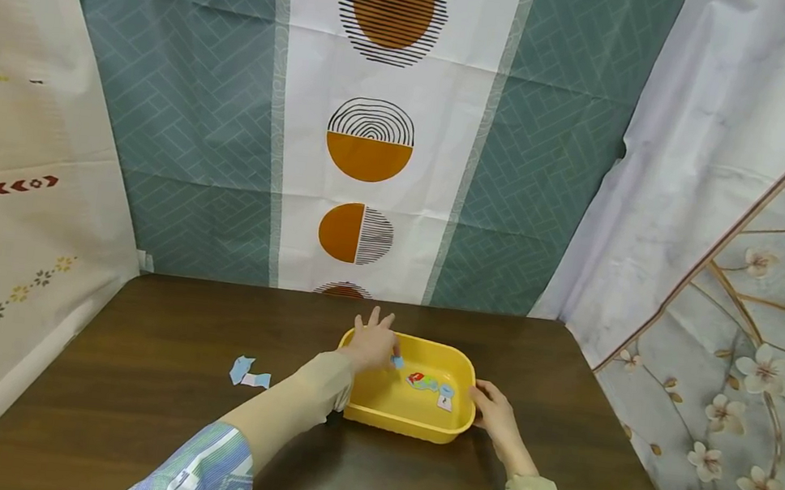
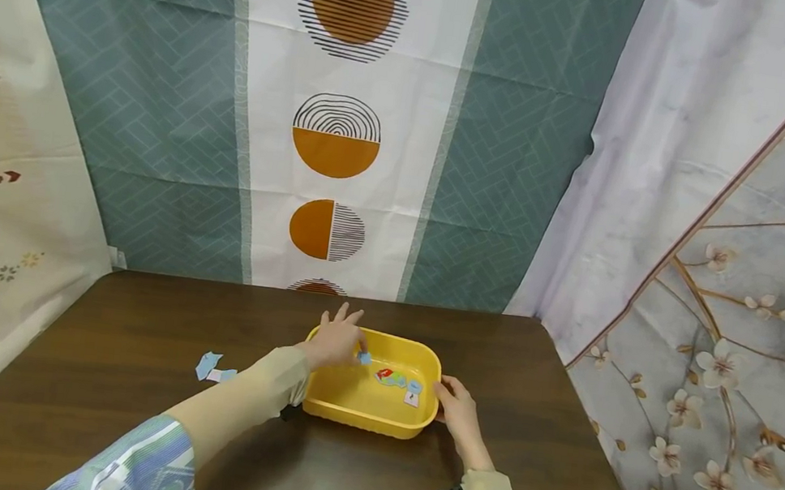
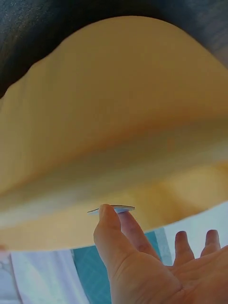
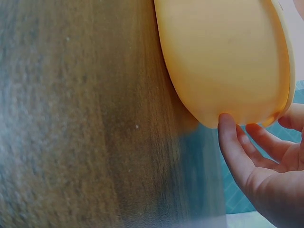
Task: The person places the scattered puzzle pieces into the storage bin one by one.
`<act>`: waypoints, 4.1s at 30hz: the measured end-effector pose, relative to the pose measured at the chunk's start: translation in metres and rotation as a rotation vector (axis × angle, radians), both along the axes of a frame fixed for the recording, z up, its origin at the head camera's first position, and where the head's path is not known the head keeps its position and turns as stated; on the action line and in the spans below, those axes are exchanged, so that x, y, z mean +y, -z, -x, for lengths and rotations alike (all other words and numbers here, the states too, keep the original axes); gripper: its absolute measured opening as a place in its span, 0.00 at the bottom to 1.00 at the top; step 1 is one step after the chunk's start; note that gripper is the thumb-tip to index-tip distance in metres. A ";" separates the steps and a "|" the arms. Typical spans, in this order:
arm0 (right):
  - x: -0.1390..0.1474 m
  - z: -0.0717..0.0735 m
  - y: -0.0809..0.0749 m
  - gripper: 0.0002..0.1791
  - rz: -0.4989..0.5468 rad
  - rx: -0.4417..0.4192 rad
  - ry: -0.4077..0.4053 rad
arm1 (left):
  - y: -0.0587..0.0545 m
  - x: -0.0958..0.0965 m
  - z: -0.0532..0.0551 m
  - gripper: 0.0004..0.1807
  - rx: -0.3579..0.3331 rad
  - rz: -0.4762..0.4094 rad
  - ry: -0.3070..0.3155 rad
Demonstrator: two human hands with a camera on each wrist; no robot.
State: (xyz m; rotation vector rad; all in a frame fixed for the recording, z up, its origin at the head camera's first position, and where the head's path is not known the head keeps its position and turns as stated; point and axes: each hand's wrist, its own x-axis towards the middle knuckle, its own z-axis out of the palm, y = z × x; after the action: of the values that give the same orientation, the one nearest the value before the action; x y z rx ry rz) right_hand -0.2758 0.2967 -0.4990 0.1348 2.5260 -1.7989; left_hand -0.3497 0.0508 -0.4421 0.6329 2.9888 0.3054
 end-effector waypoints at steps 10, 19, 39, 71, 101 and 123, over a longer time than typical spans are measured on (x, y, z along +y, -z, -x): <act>0.000 0.001 0.003 0.24 0.009 0.010 0.021 | 0.018 0.011 0.007 0.10 0.033 0.077 -0.035; 0.000 0.002 0.005 0.22 0.038 0.010 0.040 | 0.023 0.016 0.005 0.08 0.048 0.079 -0.058; 0.001 0.003 0.005 0.25 0.039 -0.002 0.018 | 0.034 0.021 0.005 0.07 0.044 0.144 -0.094; 0.001 0.001 0.003 0.27 -0.003 -0.007 -0.013 | -0.009 -0.031 0.003 0.26 0.096 -0.020 -0.096; 0.006 -0.002 0.001 0.25 -0.024 -0.017 0.002 | 0.007 -0.198 -0.028 0.39 0.085 -0.154 -0.259; -0.001 0.000 -0.003 0.26 -0.028 -0.017 -0.016 | 0.054 -0.224 -0.063 0.25 0.053 -0.138 -0.190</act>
State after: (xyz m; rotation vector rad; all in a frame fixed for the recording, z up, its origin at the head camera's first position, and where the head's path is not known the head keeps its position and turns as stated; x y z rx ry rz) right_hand -0.2755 0.2959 -0.4964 0.1299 2.5343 -1.7491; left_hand -0.2867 -0.1734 -0.4957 0.3722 3.1050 0.5180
